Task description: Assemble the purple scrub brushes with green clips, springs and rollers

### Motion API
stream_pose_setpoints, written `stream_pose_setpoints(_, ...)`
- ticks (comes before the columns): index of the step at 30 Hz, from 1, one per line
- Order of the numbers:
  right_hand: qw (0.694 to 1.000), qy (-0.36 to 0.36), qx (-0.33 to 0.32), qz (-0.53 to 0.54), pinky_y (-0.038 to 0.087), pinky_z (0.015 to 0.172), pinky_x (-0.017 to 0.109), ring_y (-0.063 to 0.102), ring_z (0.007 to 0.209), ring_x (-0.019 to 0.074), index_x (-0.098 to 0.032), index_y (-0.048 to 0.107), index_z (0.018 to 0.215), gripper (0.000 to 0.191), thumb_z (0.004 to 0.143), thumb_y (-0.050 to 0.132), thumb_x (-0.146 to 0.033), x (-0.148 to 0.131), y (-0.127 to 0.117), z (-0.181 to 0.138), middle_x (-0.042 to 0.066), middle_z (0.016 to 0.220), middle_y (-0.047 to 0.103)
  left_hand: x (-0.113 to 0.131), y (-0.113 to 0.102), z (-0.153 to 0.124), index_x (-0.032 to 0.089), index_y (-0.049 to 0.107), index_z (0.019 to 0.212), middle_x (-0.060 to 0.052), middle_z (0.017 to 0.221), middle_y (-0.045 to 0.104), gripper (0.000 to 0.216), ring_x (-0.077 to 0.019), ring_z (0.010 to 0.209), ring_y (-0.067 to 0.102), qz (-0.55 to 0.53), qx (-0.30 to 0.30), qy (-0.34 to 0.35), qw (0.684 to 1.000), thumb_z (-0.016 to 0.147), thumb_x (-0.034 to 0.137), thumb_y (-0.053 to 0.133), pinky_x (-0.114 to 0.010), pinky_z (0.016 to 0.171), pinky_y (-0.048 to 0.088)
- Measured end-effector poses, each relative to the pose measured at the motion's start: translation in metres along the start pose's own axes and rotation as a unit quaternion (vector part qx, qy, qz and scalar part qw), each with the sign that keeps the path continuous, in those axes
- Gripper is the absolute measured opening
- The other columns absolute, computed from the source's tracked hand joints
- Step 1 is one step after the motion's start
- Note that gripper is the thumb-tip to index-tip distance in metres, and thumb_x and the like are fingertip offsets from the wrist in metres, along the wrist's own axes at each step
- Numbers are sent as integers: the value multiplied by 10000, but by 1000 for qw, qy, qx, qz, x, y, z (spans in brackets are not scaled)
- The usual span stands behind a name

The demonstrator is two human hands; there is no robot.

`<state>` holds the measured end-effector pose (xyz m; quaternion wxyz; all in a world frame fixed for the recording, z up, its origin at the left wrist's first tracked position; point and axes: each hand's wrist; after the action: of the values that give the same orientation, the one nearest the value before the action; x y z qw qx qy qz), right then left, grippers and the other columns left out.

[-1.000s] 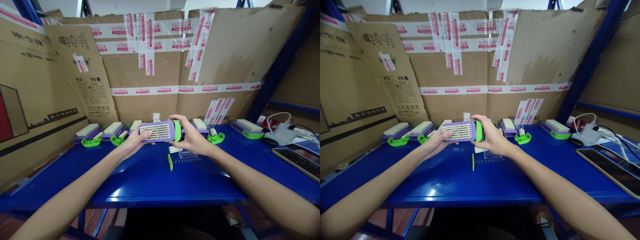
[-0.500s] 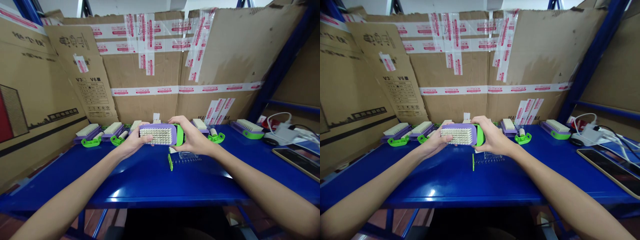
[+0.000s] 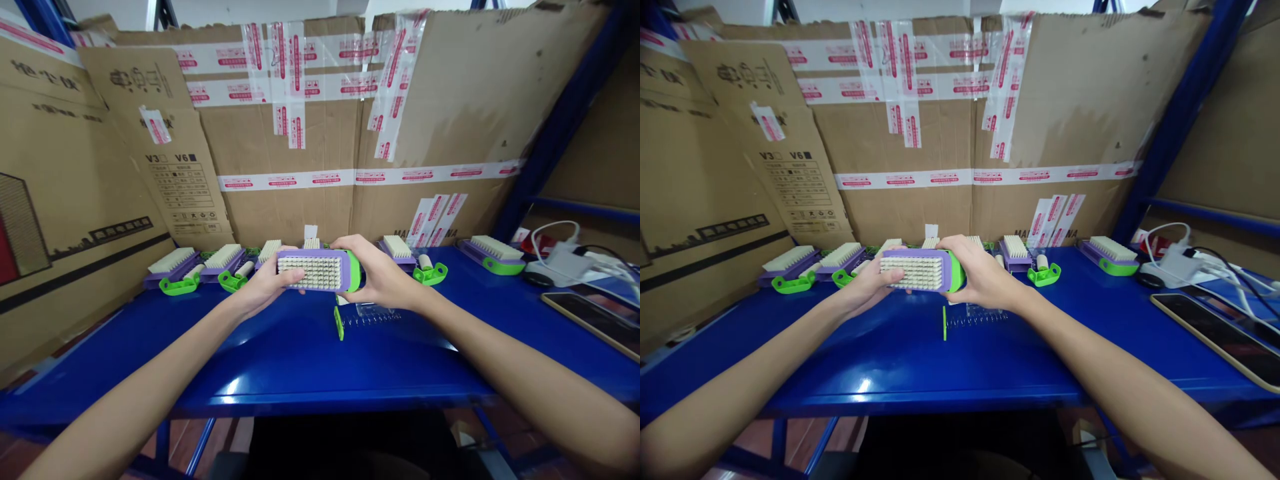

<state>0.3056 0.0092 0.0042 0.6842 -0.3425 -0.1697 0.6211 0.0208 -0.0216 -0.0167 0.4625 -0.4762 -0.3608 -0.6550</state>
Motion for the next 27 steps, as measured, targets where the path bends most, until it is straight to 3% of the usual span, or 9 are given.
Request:
stream_pose_setpoints(5,999,47,6,11,524,1126,568,622,1339,373,-264,468,1515,785,842,861,-350,3,5,-4,151,1455,615,-1,6,1,138,651,1258,-171,1177,772,483,-268,944,766,-20,0,-13,1000,909,404,853,-320,680,647)
stream_pose_setpoints(10,997,74,11,23,510,1160,610,613,1380,398,-257,446,1555,828,865,873,-421,9,11,-8,169,1530,590,-2,10,3,121,671,1280,-178,1107,800,506,-252,825,781,-53,31,-46,997,933,454,829,-356,686,673)
stream_pose_setpoints(21,998,44,36,-8,506,1192,638,559,1442,406,-310,352,1657,875,941,816,-508,7,12,-7,158,1554,549,3,16,2,145,652,1284,-173,1145,798,544,-257,843,784,-64,67,-25,995,909,488,846,-391,691,710)
stream_pose_setpoints(27,999,37,10,-20,510,1191,635,548,1450,399,-310,315,1678,844,988,763,-493,8,12,-8,162,1571,531,1,19,2,138,643,1307,-193,1214,780,581,-266,876,787,-57,74,-32,995,900,502,844,-383,678,708)
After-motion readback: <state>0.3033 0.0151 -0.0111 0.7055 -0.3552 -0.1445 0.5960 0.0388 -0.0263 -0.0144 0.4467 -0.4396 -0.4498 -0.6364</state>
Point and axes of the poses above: each hand's wrist, its own z-axis towards the middle knuckle, its own y-axis out of the palm, x = y × z
